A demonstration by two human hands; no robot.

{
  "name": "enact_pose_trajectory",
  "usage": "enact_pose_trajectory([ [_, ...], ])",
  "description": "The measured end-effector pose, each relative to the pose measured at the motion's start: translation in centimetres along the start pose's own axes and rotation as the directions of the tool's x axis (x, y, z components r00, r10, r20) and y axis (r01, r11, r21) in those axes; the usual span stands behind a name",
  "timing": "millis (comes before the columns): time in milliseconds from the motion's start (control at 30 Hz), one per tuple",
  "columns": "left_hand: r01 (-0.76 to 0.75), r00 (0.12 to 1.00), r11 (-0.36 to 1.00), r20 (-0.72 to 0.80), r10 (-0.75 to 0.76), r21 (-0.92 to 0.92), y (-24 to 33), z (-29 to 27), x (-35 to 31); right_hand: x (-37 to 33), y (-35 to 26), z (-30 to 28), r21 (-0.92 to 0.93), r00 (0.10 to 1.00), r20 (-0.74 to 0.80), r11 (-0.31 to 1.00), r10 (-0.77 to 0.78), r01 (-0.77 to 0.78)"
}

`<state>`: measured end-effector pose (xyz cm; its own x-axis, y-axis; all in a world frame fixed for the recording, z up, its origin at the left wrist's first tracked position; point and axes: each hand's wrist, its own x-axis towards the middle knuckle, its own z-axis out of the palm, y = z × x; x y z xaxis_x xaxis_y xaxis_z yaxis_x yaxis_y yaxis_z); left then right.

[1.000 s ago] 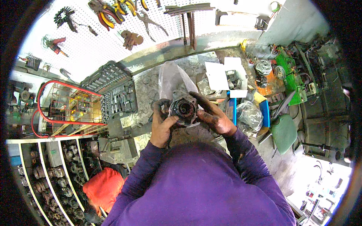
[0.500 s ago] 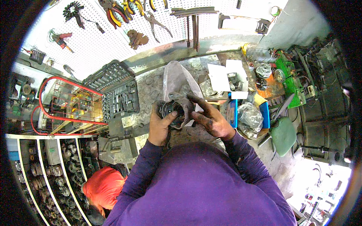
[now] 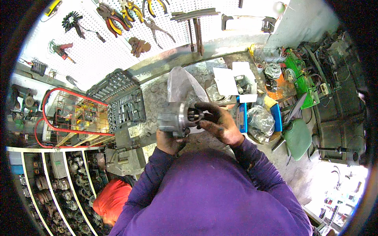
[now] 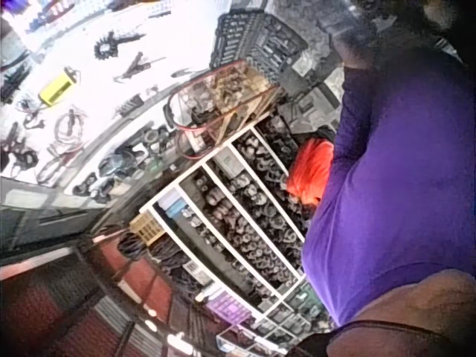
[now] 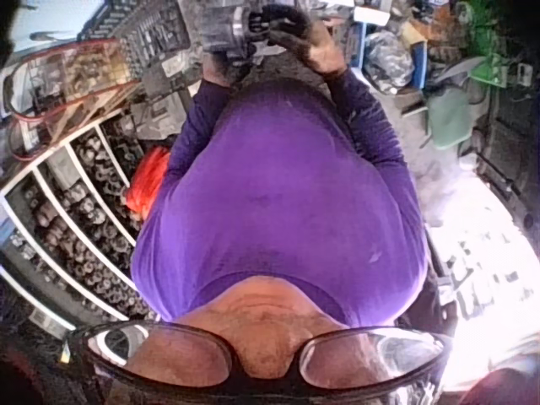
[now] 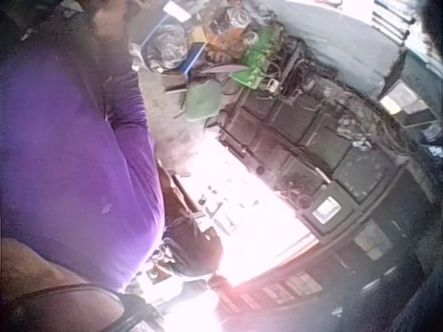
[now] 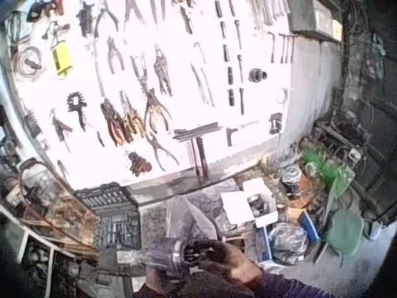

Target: The person handles a cylindrical mechanical part, then retrieves a larger housing from a plastic bag and attempts to fit the cylinder into it. The person repeatedly rotates and aligns the parts, comparing them with another similar housing, and continues to manipulate the components on a cluttered workbench.

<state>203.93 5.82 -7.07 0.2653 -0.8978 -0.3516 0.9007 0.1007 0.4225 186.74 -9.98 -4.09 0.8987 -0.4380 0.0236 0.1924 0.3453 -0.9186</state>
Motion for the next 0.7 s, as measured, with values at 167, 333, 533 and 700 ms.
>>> enact_pose_trajectory([
  [167,-0.102,0.98,0.995,-0.174,0.097,-0.02,-0.5,0.6,-0.2,0.0,0.1,1.2,-0.147,1.0,0.022,0.989,-0.021,0.024],
  [333,-0.077,0.98,0.995,-0.177,0.088,0.069,-0.6,0.8,-0.4,0.2,-1.0,0.6,-0.521,1.0,0.003,0.853,-0.024,0.022],
  [533,-0.09,0.985,0.98,-0.132,0.114,0.177,-1.1,-0.7,-0.6,0.5,-1.5,-0.7,-0.827,0.969,0.145,0.513,-0.201,0.23],
  [700,-0.067,0.974,0.971,-0.194,0.113,0.231,-1.4,-1.3,-0.9,0.6,-1.1,-1.8,-0.801,0.933,0.264,0.483,-0.246,0.354],
])
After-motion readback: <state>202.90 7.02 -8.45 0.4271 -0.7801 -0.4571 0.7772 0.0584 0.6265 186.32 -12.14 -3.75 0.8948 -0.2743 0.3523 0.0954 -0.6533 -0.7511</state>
